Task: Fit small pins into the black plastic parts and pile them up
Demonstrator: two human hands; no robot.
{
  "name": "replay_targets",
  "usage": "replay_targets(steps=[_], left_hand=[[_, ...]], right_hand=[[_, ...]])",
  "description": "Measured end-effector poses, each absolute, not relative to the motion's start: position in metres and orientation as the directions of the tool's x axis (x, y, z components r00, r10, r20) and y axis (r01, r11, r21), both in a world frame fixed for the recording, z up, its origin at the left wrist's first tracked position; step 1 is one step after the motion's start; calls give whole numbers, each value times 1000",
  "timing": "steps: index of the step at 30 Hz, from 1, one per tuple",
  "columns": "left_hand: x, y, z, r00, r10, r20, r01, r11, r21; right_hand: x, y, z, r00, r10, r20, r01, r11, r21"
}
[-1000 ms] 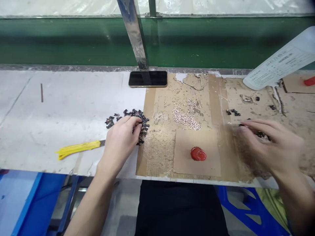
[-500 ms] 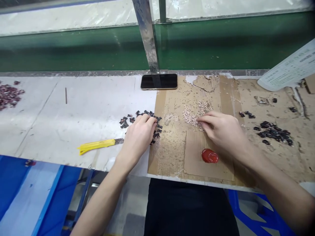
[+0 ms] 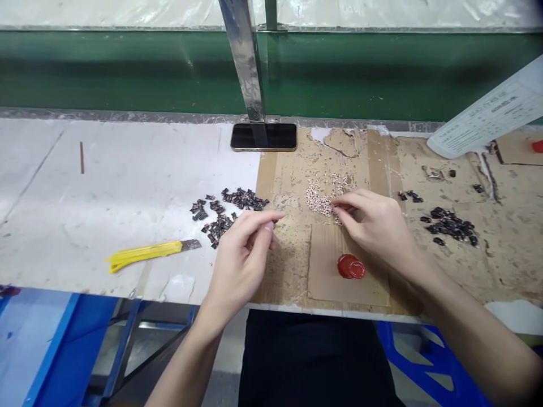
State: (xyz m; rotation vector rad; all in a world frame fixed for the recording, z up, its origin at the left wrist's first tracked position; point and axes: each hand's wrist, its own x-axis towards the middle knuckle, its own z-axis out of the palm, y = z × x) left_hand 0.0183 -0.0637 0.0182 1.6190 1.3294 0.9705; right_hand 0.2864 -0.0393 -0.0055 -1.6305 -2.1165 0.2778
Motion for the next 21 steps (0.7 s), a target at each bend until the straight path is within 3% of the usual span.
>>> replay_targets(steps=[7,11,15,17,19,21], left_hand=[[33,-73,20,133,990,40,222,-69,973],[39,-77,21,115,993,19,208,-42,977],[51,-78,23,128,986,102,224,-129,966],[60,-79,26,138,975,175,234,-204,951],[71,-80,28,145,956,257,222,-284,933],[81,-81,30,156,923,351,181,-376,909]], right_hand=[[285,-39,-5,-161,964,212,836,247,-490],[282,-41,-2,-70,970,234,784,199,-589],[285,-49,5,52,972,230,687,132,-715],[290,-56,10,115,979,170,545,81,-834],[296,-67,15,134,990,52,299,10,-954],[300,-78,20,91,994,-54,73,-60,-995]])
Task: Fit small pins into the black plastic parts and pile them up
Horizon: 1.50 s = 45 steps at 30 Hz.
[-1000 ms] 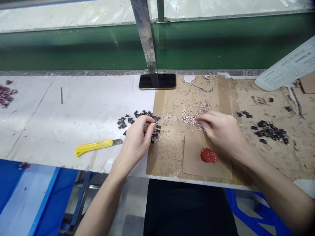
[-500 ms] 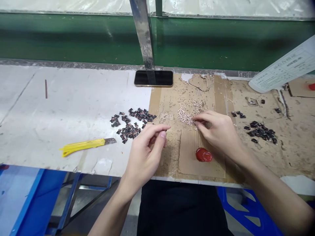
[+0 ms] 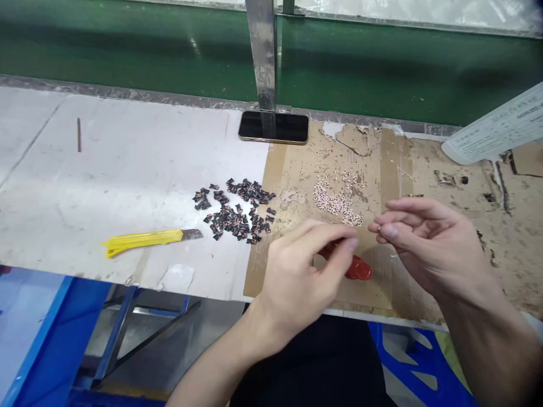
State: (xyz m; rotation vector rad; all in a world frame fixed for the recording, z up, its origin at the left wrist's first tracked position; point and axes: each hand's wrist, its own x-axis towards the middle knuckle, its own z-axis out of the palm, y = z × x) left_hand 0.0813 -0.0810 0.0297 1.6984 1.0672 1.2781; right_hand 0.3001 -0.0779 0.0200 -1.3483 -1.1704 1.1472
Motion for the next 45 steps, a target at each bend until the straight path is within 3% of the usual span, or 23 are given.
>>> replay_targets(steps=[2,6,9,11,13,16,20,23,30,32,36,41,45], left_hand=[[88,-82,31,187,878,440,153,-468,870],[88,-82,32,300,785,542,229,-611,758],[84,-82,31,384,748,542,282,-654,702],[84,-83,31,375,774,510,267,-617,741],[86,-87,30,311,852,421,180,-488,854],[93,-96,32,270,956,111,-34,-106,994],[96,-105,33,364,889,-279,-226,375,899],[96,-111,31,440,813,-380,-253,519,817],[94,-127,19,396,864,-312,-75,369,926],[91,-128,16,308,895,-322,-47,353,935],[81,-126,11,172,910,-377,-59,392,918],[74,-122,8,100,935,-341,-50,347,936],[71,-122,11,135,958,-252,-14,256,967]], right_hand=[[301,-89,26,37,996,-86,1,-86,-996],[294,-101,41,32,998,-54,94,-57,-994],[288,-104,51,52,998,-31,166,-40,-985],[285,-107,53,71,997,-27,195,-40,-980],[283,-111,53,79,997,-9,222,-27,-975],[281,-119,48,37,998,54,246,43,-968],[284,-130,42,-44,992,116,275,123,-953],[286,-141,39,-100,991,88,309,115,-944],[293,-166,30,-92,995,-24,381,13,-924],[298,-167,24,-52,997,53,531,73,-844],[303,-164,16,-110,970,215,795,216,-567],[298,-161,16,-191,954,233,843,281,-459],[294,-158,17,-237,941,243,857,320,-404]])
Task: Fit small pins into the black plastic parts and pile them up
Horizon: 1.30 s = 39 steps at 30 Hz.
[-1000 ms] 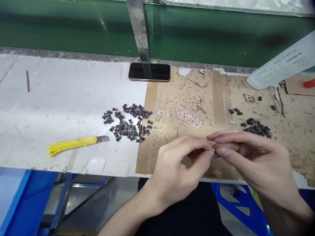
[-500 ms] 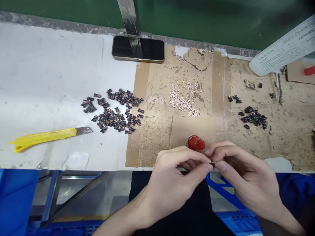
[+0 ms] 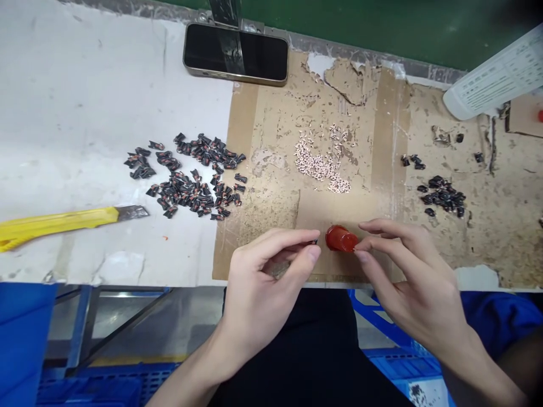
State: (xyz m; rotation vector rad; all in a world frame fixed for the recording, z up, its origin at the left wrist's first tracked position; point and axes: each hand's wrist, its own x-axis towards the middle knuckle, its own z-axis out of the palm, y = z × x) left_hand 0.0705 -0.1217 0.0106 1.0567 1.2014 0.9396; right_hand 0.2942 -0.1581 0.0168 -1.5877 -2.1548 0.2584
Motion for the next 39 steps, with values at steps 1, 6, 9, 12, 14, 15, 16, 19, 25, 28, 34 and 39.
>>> replay_targets(steps=[1,6,9,12,14,15,16,19,25,28,34,39], left_hand=[[70,-122,11,143,965,-220,4,221,975],[70,-123,13,170,969,-180,43,175,984],[75,-125,13,240,935,-260,-40,278,960],[82,-125,15,326,893,-310,-124,366,922],[86,-125,17,363,870,-333,-181,417,891],[88,-124,18,374,862,-343,-203,437,876],[89,-124,19,379,856,-350,-220,451,865],[90,-122,21,381,847,-371,-246,479,842],[90,-124,22,383,835,-394,-248,504,827],[91,-125,24,370,842,-393,-254,499,829],[97,-124,31,364,822,-438,-380,560,737],[101,-121,36,376,794,-477,-443,606,661]], right_hand=[[294,-158,17,-246,938,242,858,327,-397],[292,-158,19,-217,957,193,832,284,-476],[288,-159,27,-55,991,122,726,123,-676],[282,-160,36,52,999,16,502,-12,-865],[278,-159,40,61,997,-45,377,-65,-924],[276,-159,41,60,996,-67,334,-83,-939],[274,-159,41,59,995,-79,305,-93,-948],[272,-160,40,51,995,-81,277,-92,-956],[274,-164,39,33,997,-64,291,-71,-954],[275,-163,39,29,999,-42,282,-49,-958],[275,-160,34,108,994,-10,235,-35,-971],[276,-163,35,128,983,128,298,85,-951]])
